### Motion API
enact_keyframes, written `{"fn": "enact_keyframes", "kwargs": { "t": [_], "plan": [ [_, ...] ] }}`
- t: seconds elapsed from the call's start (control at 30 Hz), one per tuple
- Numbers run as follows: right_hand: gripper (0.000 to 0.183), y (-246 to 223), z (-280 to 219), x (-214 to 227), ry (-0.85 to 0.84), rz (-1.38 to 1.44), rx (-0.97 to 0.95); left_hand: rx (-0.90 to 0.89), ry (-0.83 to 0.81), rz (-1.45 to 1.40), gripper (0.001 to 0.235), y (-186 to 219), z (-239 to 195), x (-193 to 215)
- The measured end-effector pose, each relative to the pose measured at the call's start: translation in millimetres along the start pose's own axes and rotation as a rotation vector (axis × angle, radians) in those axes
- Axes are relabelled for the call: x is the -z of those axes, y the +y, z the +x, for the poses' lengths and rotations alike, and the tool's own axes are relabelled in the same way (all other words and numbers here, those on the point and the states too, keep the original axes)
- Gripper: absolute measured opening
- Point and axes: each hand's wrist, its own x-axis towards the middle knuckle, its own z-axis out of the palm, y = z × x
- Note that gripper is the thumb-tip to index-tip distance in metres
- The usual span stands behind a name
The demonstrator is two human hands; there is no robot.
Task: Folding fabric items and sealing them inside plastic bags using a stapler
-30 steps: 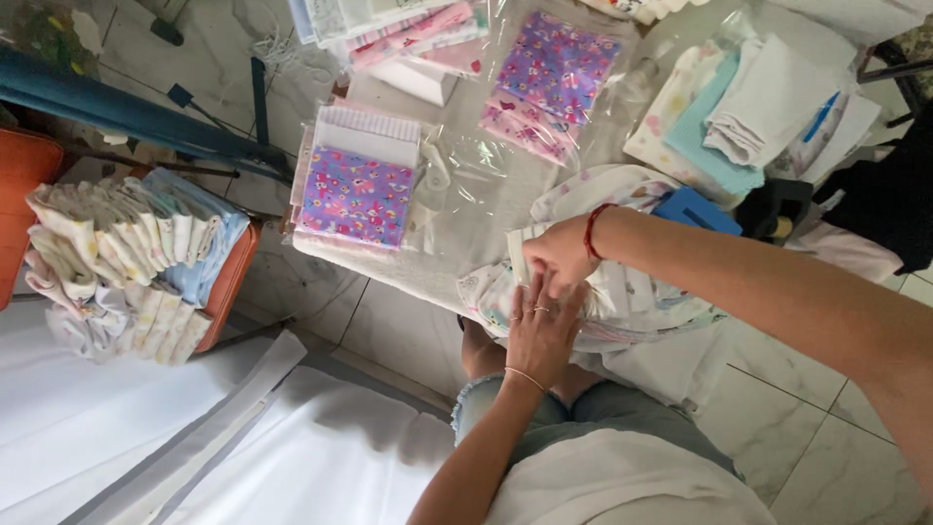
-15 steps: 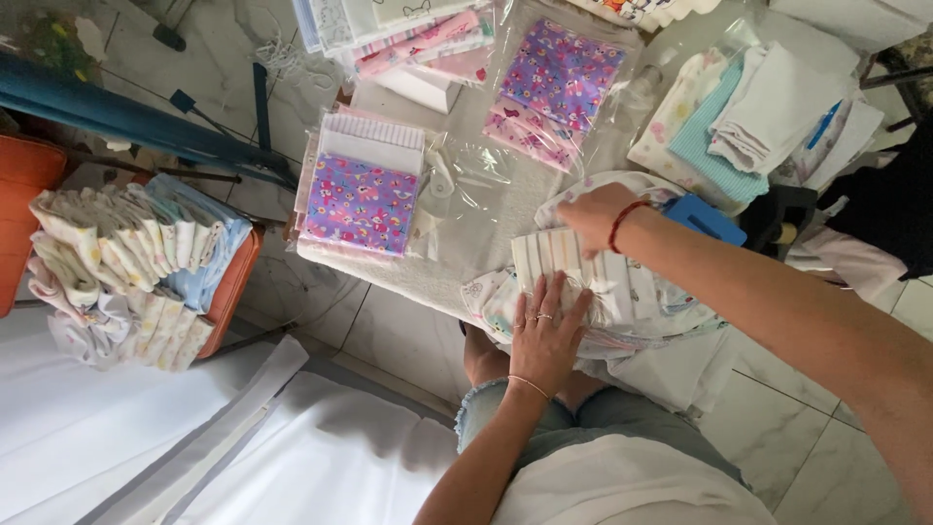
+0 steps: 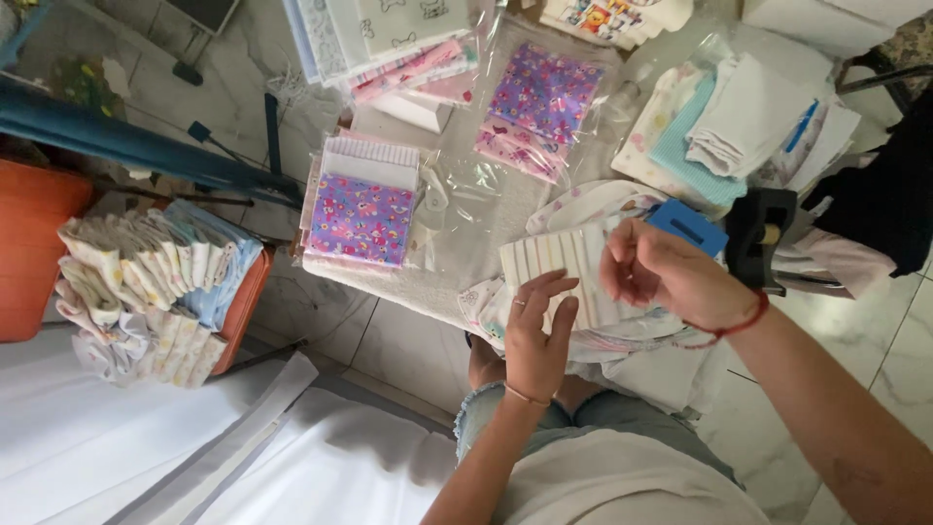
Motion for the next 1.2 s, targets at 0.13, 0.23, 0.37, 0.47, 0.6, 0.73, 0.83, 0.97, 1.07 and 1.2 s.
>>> {"fn": "enact_keyframes", "kwargs": {
  "t": [0.13, 0.23, 0.37, 0.47, 0.6, 0.73, 0.83, 0.97, 1.07, 1.2],
  "plan": [
    [0.037, -6.3, -19.9, -14.7, -0.004, 0.144, 0.052, 0.027, -0.108, -0.153, 0.025, 36.9, 2.8, 2.9],
    [0.036, -12.1, -31.2, -24.9, -0.008, 0.198, 0.049, -0.005, -0.144, -0.217, 0.025, 60.4, 1.0, 0.3],
    [0.031, -10.9, -43.3, -24.5, 0.004, 0.303, 0.030, -0.121, -0.119, -0.317, 0.019, 76.1, 1.7, -3.4],
    [0.031, -5.7, -48.6, -21.9, 0.008, 0.354, 0.007, -0.153, -0.118, -0.346, 0.018, 80.0, -1.4, -6.7],
    [0.033, -7.3, -52.2, -27.5, 0.009, 0.417, -0.041, -0.211, -0.114, -0.347, 0.018, 78.9, -4.6, -8.9],
    [0.037, -6.1, -55.5, -30.6, 0.000, 0.459, -0.067, -0.245, -0.102, -0.294, 0.014, 83.3, -4.6, -10.0],
    [0.037, -7.1, -54.9, -35.0, -0.025, 0.455, -0.066, -0.269, -0.087, -0.278, 0.012, 80.3, -5.1, -9.6],
    [0.034, -6.2, -55.4, -31.9, -0.012, 0.444, -0.043, -0.329, -0.073, -0.148, 0.007, 81.4, 0.6, -5.0],
    [0.018, -10.9, -58.3, -25.0, 0.041, 0.280, -0.015, -0.407, -0.059, 0.100, 0.006, 78.0, 4.6, 2.5],
    [0.015, -32.5, -54.2, -27.2, 0.108, -0.371, 0.026, -0.545, -0.033, 0.541, 0.011, 78.3, 7.1, 9.8]
  ]
}}
